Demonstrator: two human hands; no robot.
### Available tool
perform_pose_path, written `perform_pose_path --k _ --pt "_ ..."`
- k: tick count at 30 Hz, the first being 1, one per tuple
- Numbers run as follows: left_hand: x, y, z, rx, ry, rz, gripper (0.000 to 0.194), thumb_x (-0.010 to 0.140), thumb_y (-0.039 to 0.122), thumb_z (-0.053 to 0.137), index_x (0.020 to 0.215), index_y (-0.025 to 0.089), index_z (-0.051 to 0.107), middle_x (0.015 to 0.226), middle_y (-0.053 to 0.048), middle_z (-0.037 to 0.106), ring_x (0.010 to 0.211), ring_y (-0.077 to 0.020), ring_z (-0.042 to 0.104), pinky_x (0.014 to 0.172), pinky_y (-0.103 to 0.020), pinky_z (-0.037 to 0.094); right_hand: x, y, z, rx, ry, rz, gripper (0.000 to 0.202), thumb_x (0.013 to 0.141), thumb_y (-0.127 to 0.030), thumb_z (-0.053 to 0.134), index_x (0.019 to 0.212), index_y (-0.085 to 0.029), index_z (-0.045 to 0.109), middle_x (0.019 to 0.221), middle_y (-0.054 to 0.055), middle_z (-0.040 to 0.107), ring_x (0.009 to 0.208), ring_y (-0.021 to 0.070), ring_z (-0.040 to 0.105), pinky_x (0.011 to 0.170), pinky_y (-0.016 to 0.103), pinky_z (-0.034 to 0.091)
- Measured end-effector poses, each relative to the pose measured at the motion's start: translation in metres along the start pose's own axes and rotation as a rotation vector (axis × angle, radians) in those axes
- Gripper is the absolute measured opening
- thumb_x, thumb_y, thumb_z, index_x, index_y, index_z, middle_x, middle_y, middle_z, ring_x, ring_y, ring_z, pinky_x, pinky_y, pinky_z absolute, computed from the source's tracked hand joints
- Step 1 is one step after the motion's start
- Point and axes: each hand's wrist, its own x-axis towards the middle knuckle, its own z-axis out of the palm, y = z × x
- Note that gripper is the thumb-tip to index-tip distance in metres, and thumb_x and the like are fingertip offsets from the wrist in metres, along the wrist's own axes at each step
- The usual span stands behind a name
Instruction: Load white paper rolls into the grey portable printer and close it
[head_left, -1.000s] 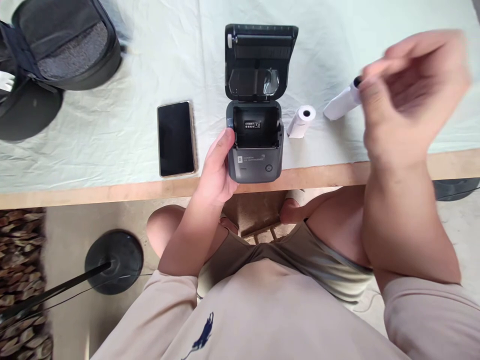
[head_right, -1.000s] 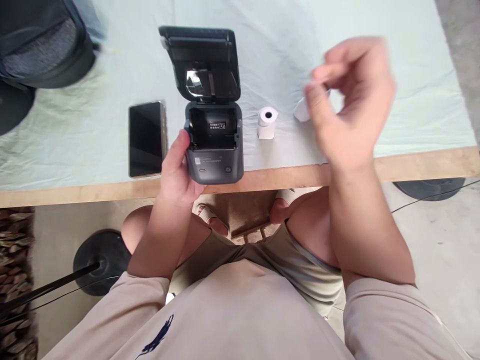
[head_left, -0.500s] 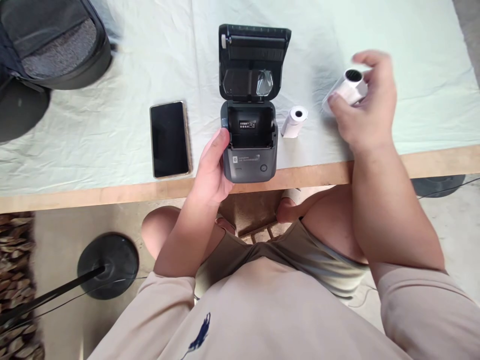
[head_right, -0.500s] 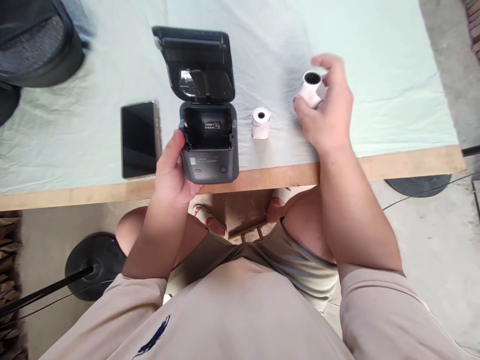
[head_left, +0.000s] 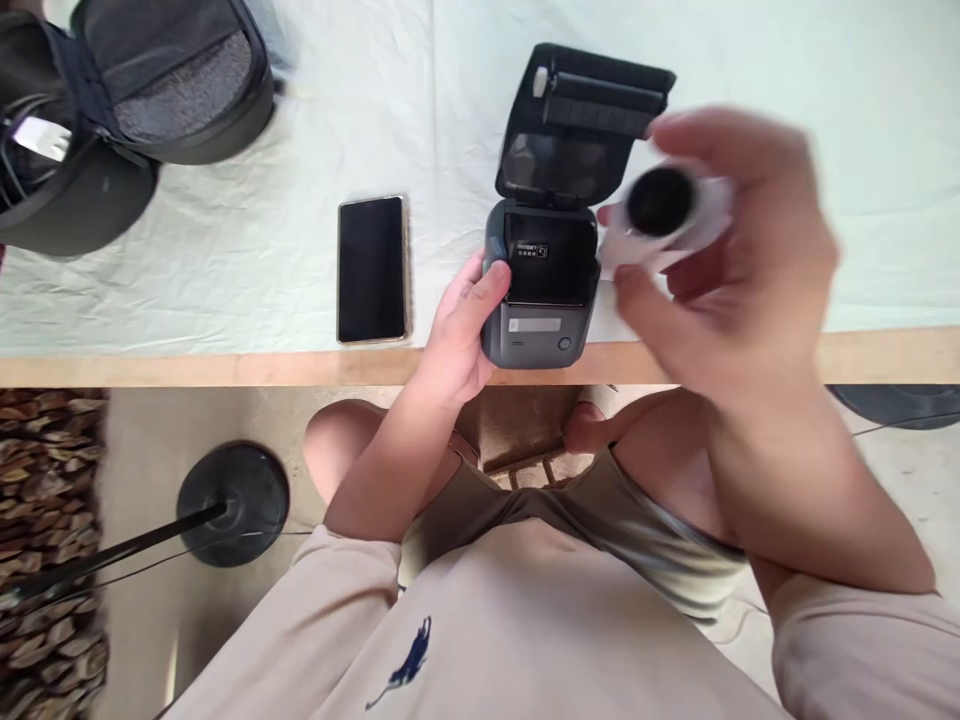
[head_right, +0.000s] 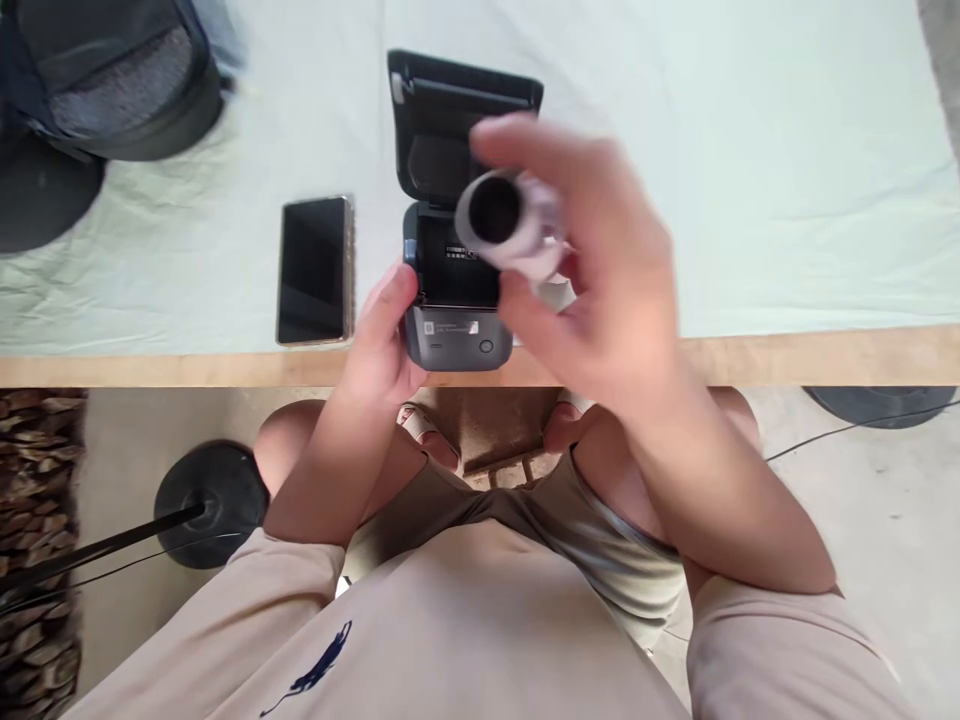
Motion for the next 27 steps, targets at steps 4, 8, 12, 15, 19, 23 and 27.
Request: perform_pose_path --k 4,8,12,15,19,23,27 --pt "-0.005 0.002 0.007 -0.023 -0.015 0.01 0.013 0.106 0.028 0.062 0.108 0.024 0.074 0.119 -0.004 0.084 0.142 -0.027 0.072 0.115 -0.036 0.063 0.002 -0.018 0.014 -0.254 -0.083 -0.028 0.063 0.084 -0.006 0.059 0.139 -0.037 0.065 0.135 0.001 0.078 0.116 0.0277 0.077 0.095 0.043 0.064" --pt "-0.006 0.001 0.006 0.017 0.003 -0.009 0.012 0.103 0.036 0.068 0.11 0.027 0.074 0.109 -0.002 0.083 0.136 -0.029 0.075 0.11 -0.037 0.065 0.003 -0.006 0.02 -0.47 -0.153 0.026 0.043 0.082 -0.015 0.061 0.121 -0.03 0.069 0.104 0.005 0.082 0.096 0.0332 0.078 0.082 0.047 0.059" --pt "0.0 -0.002 -0.003 -0.008 -0.008 -0.025 0.019 0.1 0.041 0.075 0.112 0.026 0.074 0.109 -0.003 0.083 0.132 -0.0314 0.077 0.112 -0.039 0.064 -0.001 -0.004 0.022 -0.539 -0.082 -0.08 0.021 0.094 -0.022 0.06 0.109 -0.03 0.073 0.098 0.004 0.083 0.094 0.0311 0.078 0.082 0.046 0.054" --pt "0.004 -0.004 -0.01 -0.042 -0.017 -0.027 0.024 0.097 0.045 0.078 0.108 0.025 0.074 0.102 -0.003 0.083 0.124 -0.0313 0.08 0.107 -0.04 0.066 -0.005 -0.008 0.027 -0.466 -0.011 -0.188 0.015 0.102 -0.023 0.06 0.104 -0.031 0.073 0.09 0.0 0.083 0.089 0.0249 0.08 0.082 0.043 0.051" --pt "0.006 -0.005 -0.016 -0.037 -0.039 -0.005 0.035 0.089 0.054 0.085 0.104 0.024 0.074 0.1 -0.003 0.083 0.107 -0.0268 0.082 0.092 -0.035 0.067 -0.011 -0.009 0.035 -0.396 -0.017 -0.334 0.012 0.102 -0.019 0.066 0.096 -0.029 0.068 0.089 -0.003 0.085 0.089 0.0205 0.082 0.08 0.04 0.05" --pt "0.006 -0.005 -0.02 0.002 -0.093 0.007 0.041 0.078 0.039 0.097 0.107 0.023 0.073 0.097 0.002 0.081 0.091 -0.0185 0.08 0.082 -0.028 0.064 -0.013 -0.006 0.033 -0.298 -0.036 -0.366 0.008 0.101 -0.026 0.073 0.095 -0.028 0.067 0.091 -0.003 0.086 0.092 0.0226 0.083 0.081 0.041 0.054" --pt "0.008 -0.008 -0.025 0.035 -0.138 0.019 0.05 0.071 0.034 0.1 0.111 0.024 0.072 0.094 0.002 0.08 0.085 -0.0197 0.08 0.079 -0.031 0.065 -0.004 0.006 0.025 -0.069 0.186 -0.223 0.006 0.1 -0.03 0.071 0.099 -0.029 0.065 0.095 0.002 0.078 0.093 0.0242 0.078 0.077 0.04 0.057"
